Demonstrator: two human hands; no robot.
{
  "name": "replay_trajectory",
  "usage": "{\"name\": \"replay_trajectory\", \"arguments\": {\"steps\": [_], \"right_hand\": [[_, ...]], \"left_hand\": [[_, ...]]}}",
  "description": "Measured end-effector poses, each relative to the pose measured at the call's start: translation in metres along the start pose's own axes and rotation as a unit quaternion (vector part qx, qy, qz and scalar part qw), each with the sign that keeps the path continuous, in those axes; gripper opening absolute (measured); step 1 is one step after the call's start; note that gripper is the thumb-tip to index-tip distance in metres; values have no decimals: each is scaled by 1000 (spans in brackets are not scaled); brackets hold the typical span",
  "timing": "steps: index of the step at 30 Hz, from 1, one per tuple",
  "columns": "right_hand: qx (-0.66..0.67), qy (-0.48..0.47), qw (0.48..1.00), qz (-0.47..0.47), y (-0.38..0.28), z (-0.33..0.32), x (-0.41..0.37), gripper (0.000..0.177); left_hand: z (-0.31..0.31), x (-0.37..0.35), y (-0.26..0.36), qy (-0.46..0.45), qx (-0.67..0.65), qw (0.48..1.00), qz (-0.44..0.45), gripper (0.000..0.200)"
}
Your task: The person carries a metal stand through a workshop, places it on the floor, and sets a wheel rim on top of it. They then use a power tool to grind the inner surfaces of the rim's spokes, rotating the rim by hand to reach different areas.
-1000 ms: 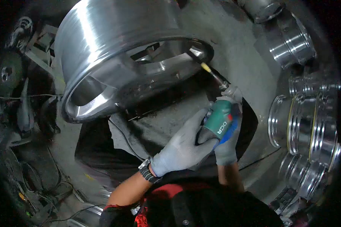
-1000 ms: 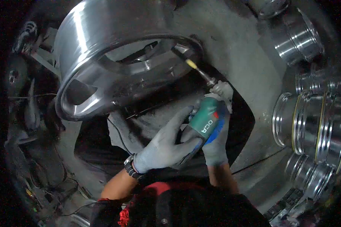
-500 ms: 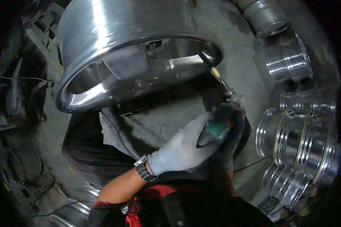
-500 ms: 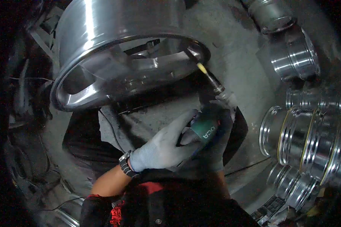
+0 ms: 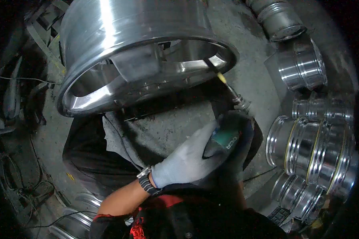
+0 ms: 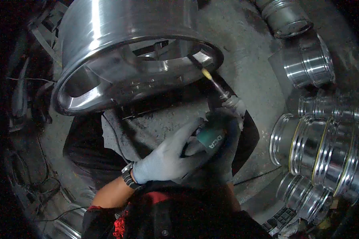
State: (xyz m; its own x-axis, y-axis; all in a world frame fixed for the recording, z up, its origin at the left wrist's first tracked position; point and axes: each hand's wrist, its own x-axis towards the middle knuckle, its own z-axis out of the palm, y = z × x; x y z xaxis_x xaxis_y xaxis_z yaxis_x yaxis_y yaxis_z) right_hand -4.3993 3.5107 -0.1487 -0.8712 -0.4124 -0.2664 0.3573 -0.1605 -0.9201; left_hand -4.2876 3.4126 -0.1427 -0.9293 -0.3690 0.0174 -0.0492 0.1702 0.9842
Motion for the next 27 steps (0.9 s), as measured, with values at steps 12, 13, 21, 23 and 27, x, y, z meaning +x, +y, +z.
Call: {"name": "replay_trajectory", "arguments": {"steps": [12,13,21,23,27], "right_hand": [[16,-10,994,108,4,-11,2,49],[-25,-27,997,65,10,-14,3,48],[26,-5,999,36,1,2,-1,43],[40,27,998,43,7,4,0,44],[-47,-37,998,-3,12,-2,-4,44]], "left_hand": [[2,-11,-11,20,25,999,44,77],[2,-13,-12,28,24,998,43,76],[-7,2,-7,-23,6,1000,-1,79],[-9,-3,-10,-22,12,1000,4,80],[-12,-19,-13,-4,16,1000,11,81]]}}
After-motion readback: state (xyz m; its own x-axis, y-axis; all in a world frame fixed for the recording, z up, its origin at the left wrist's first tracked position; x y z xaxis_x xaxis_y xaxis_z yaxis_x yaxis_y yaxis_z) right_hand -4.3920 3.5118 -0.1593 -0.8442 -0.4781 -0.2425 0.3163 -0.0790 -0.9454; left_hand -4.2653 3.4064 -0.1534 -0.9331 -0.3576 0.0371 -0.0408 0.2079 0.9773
